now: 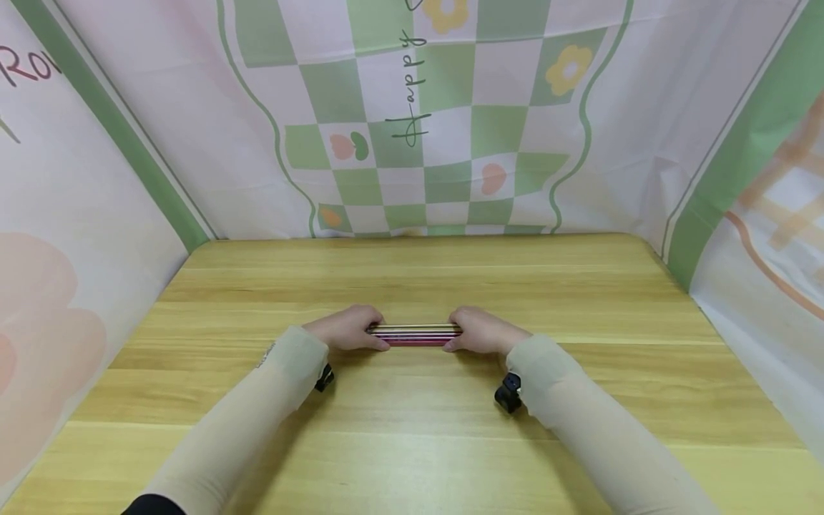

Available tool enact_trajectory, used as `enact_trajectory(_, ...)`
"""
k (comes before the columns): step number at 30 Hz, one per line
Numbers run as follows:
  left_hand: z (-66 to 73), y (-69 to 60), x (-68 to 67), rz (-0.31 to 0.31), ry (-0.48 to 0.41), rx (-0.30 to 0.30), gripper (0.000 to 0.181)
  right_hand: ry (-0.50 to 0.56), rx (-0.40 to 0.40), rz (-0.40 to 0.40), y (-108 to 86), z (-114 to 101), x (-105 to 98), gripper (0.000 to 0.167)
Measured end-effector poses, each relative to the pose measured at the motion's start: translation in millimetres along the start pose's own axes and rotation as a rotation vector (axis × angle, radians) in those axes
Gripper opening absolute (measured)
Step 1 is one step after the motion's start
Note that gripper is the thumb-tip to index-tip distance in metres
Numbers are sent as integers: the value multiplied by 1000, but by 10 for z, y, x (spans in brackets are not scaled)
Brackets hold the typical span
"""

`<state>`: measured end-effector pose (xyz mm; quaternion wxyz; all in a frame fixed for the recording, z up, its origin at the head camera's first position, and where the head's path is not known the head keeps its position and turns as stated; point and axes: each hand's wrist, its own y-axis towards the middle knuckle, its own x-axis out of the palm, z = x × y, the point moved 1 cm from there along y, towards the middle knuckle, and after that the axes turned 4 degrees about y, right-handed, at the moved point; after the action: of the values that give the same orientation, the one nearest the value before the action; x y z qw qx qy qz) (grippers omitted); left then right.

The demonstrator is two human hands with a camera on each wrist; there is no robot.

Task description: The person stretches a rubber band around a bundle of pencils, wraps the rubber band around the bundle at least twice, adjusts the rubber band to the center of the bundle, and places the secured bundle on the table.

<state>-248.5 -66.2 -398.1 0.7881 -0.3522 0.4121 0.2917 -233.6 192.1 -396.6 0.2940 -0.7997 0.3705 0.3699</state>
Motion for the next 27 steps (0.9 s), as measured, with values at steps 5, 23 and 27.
enact_trajectory(5, 7, -4, -1, 6, -2, -6, 32, 6, 10, 3, -19, -13, 5, 23)
enact_trajectory(23, 84, -42, 1, 2, 73, 19, 26, -150, -80, 53, -48, -33, 57, 22)
enact_trajectory(27, 91, -51, -9, 11, 70, 20, 27, -100, -62, 42, -64, -33, 50, 20)
